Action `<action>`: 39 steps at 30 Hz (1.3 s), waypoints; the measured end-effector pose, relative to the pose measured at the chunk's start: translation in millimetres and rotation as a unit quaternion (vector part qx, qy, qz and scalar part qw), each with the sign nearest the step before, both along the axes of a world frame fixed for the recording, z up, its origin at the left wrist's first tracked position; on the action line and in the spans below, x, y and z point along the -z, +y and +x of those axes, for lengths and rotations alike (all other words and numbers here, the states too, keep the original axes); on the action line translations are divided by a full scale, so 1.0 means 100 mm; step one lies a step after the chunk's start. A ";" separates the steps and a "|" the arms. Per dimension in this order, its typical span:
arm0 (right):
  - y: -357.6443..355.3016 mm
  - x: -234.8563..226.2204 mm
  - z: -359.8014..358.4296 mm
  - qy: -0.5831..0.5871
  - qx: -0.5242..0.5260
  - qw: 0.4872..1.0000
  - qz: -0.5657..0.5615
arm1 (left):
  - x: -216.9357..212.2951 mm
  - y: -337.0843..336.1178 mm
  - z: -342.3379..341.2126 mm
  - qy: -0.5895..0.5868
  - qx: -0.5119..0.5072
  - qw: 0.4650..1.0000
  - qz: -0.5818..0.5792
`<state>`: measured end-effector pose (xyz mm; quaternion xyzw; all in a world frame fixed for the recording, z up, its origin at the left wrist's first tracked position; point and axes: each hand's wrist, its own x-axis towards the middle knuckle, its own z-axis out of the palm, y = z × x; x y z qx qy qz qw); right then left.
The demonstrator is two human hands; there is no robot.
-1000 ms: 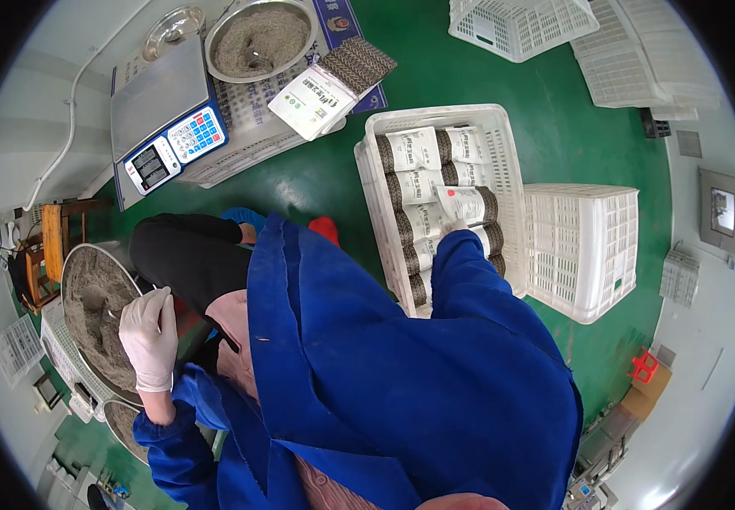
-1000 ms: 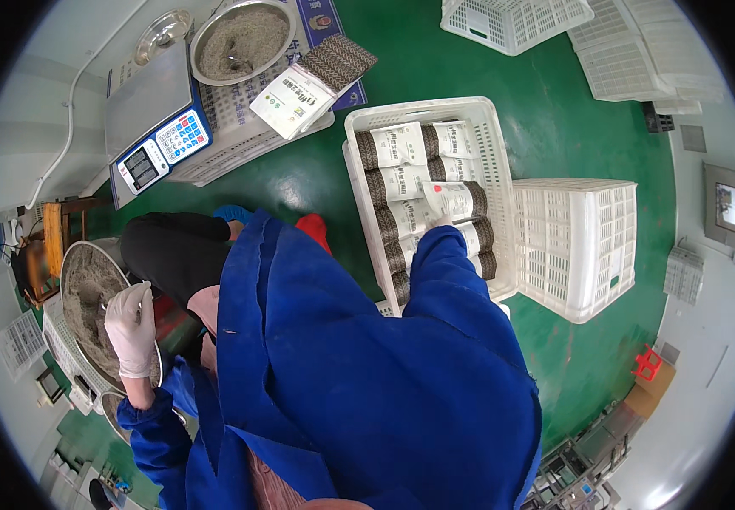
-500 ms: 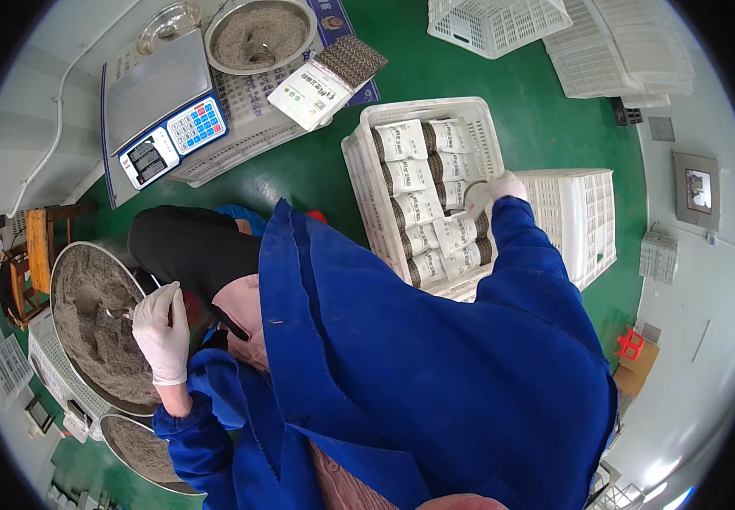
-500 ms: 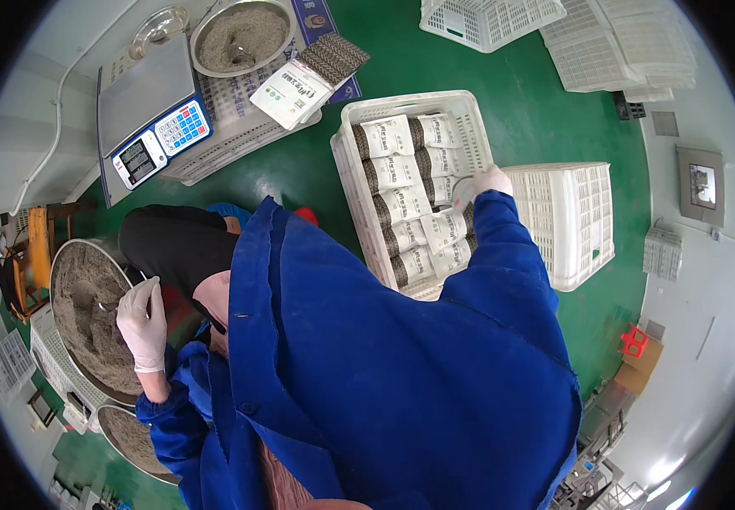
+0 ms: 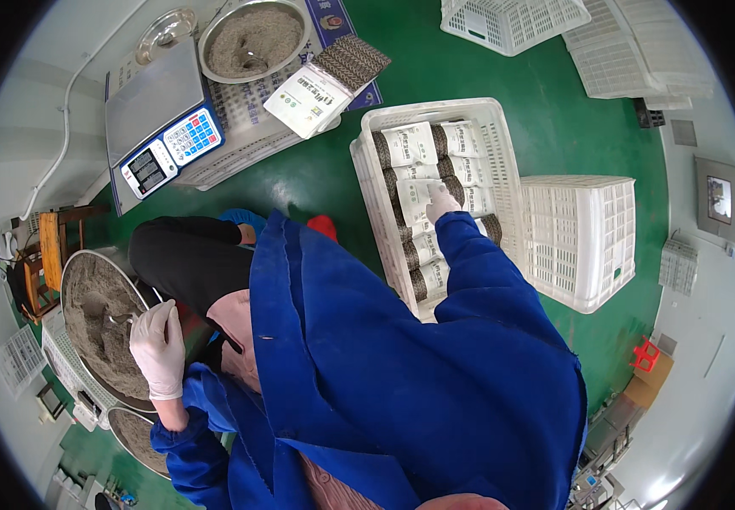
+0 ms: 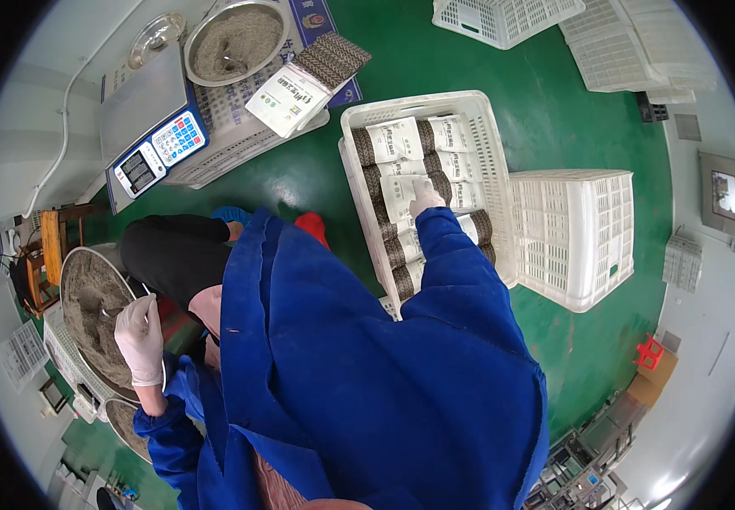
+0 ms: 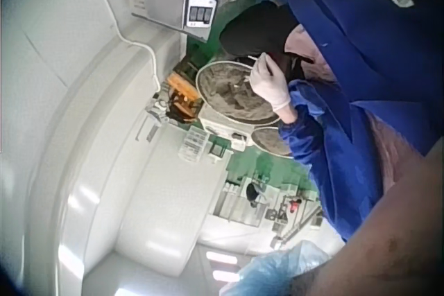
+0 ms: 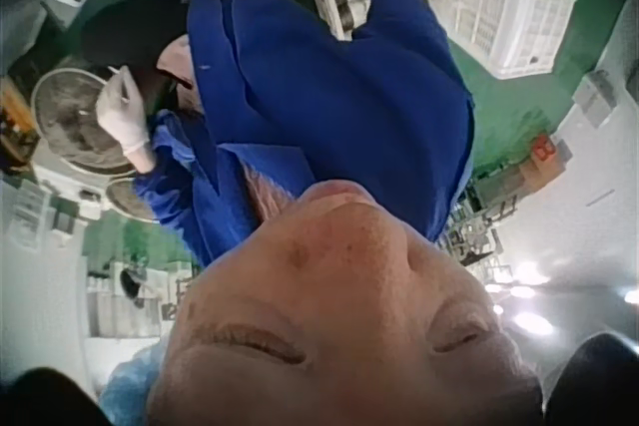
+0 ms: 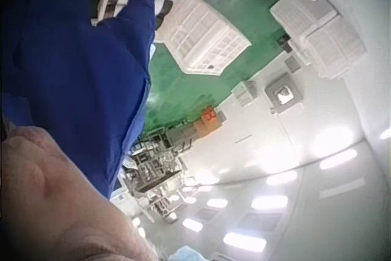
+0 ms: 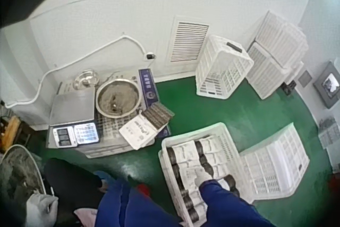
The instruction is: Scooping powder from a large container into small bags and weighing them on a digital scale.
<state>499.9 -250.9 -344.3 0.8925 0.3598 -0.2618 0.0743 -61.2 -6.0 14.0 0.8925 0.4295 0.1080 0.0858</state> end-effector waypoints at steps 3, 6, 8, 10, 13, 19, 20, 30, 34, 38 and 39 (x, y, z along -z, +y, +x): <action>0.19 0.02 -0.18 -0.015 -0.068 0.997 -0.043 | -0.03 -0.01 0.15 0.002 0.013 1.000 0.006; 0.20 0.11 -0.27 -0.038 -0.062 0.988 -0.136 | -0.09 0.02 0.32 0.019 0.032 0.999 0.013; -0.22 0.59 0.11 -0.037 0.064 0.994 -0.079 | -0.13 0.05 0.38 0.022 0.041 0.999 0.012; -0.71 0.91 0.47 -0.126 0.157 0.980 0.001 | -0.08 0.06 0.34 0.013 0.035 0.999 0.001; -0.90 0.86 0.63 -0.064 0.457 0.884 0.071 | -0.08 0.00 0.31 0.033 0.026 0.999 -0.001; -0.71 0.65 0.26 -0.077 0.134 0.987 -0.032 | -0.04 -0.08 0.32 0.032 0.027 0.999 0.008; -0.86 0.78 0.34 -0.059 0.133 0.988 -0.056 | -0.04 -0.05 0.33 0.024 0.022 0.999 0.006; 1.01 -0.27 -0.02 -0.028 0.071 0.926 0.369 | -0.01 -0.13 0.10 -0.014 -0.018 0.999 0.036; 2.34 -1.07 -0.68 -0.026 -0.125 0.902 0.412 | 0.10 -0.18 -0.01 -0.068 -0.034 0.997 0.032; 3.20 -1.25 -1.45 -0.176 -0.259 0.913 0.262 | 0.08 -0.25 -0.15 -0.106 -0.083 0.990 0.039; 3.34 -1.29 -1.58 -0.172 -0.275 0.906 0.271 | 0.07 -0.30 -0.20 -0.107 -0.106 0.988 0.040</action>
